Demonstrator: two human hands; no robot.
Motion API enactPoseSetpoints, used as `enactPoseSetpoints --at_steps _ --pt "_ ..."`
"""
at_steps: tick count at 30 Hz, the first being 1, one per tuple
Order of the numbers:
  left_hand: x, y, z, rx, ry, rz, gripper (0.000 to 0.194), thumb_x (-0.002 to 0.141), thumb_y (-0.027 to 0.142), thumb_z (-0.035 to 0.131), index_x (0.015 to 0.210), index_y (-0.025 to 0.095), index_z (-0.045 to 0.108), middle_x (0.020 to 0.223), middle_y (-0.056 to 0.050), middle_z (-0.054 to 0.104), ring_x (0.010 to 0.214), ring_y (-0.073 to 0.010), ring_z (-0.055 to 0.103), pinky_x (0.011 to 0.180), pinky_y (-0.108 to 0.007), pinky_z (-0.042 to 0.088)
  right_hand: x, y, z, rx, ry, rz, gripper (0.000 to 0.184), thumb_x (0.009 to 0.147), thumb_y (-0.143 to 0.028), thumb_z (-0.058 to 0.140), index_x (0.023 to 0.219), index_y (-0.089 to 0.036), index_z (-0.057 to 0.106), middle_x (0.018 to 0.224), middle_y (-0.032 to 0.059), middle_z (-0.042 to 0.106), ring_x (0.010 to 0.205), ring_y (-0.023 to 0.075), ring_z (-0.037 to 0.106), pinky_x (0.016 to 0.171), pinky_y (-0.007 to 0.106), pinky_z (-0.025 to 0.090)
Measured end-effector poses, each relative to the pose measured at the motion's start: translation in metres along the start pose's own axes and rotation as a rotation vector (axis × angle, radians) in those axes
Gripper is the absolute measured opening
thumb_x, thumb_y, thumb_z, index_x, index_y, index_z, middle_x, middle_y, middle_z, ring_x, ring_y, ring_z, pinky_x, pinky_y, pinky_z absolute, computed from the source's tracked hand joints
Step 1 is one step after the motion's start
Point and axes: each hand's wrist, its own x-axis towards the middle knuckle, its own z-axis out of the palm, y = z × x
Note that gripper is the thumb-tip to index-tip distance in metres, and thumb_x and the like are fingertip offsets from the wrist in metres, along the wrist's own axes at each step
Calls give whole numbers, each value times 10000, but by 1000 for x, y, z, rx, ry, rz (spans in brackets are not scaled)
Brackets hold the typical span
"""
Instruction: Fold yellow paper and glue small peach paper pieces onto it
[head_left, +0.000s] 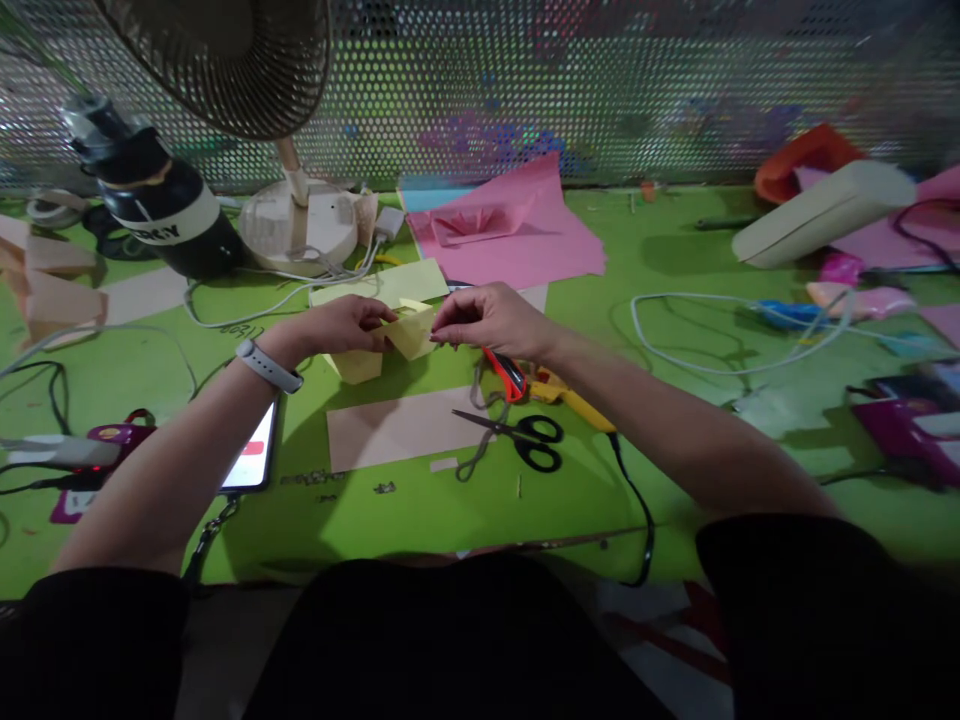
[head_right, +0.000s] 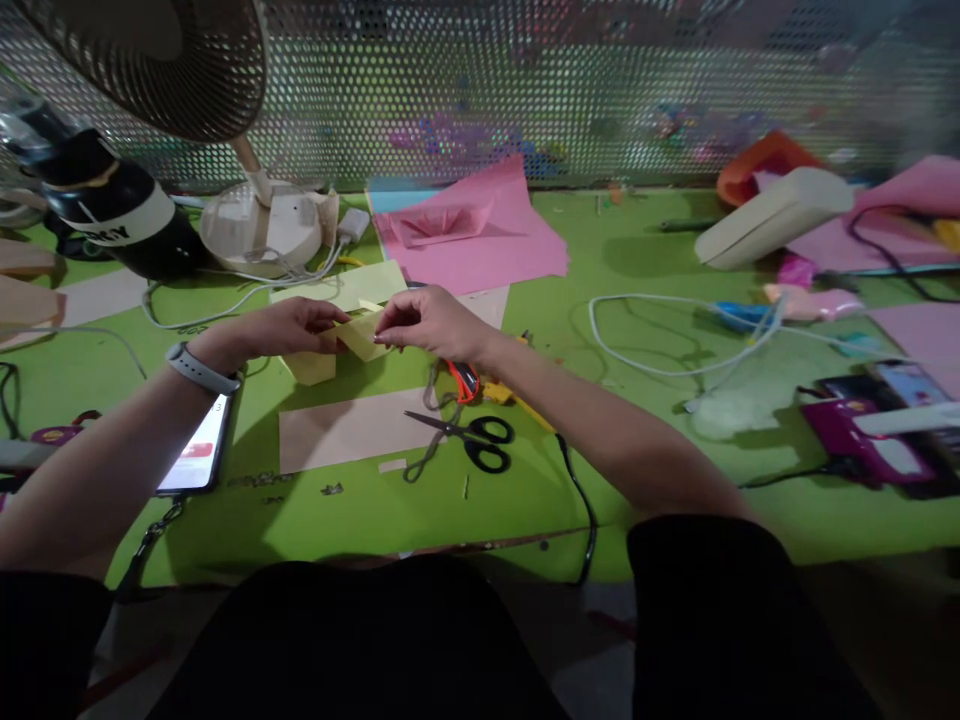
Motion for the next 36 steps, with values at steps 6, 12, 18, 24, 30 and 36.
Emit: enactPoseSetpoints --at_steps 6,12,18,24,30,36 --pt "-4 9 -5 -56 -124 -51 357 615 230 730 971 211 751 888 -30 739 703 -174 629 609 -233 433 4 -13 -12 -3 -29 46 207 648 -282 821 761 -142 717 700 17 699 616 98 597 597 246 489" --pt "-5 19 -5 -101 -224 -160 381 590 199 731 970 203 759 830 -35 741 678 -174 634 619 -240 439 5 -23 -17 -100 -166 87 174 658 -287 822 753 -166 740 675 9 705 590 110 610 558 248 488" --pt "-6 27 -5 -163 -286 -116 389 583 176 743 970 215 763 875 -30 741 724 -185 648 656 -242 460 10 -26 -17 -134 -304 73 138 682 -305 819 734 -197 752 687 15 729 602 128 640 549 259 498" --pt "-4 24 -5 -165 -296 -93 381 627 196 737 1007 222 750 920 -32 737 733 -174 647 666 -244 454 13 -23 -16 -142 -334 110 113 668 -293 830 727 -221 766 689 17 731 620 146 643 570 281 498" --pt "-4 25 -3 -150 -307 -66 361 614 184 732 973 218 756 919 -24 740 746 -180 643 673 -243 453 16 -25 -17 -183 -307 112 100 683 -277 829 725 -214 765 693 23 736 630 153 655 583 293 518" --pt "-4 29 -1 -106 -318 -57 335 607 196 744 941 205 761 873 -33 741 735 -182 645 663 -244 443 21 -27 -19 -168 -332 123 93 662 -229 834 714 -204 762 683 33 735 603 137 633 564 280 493"
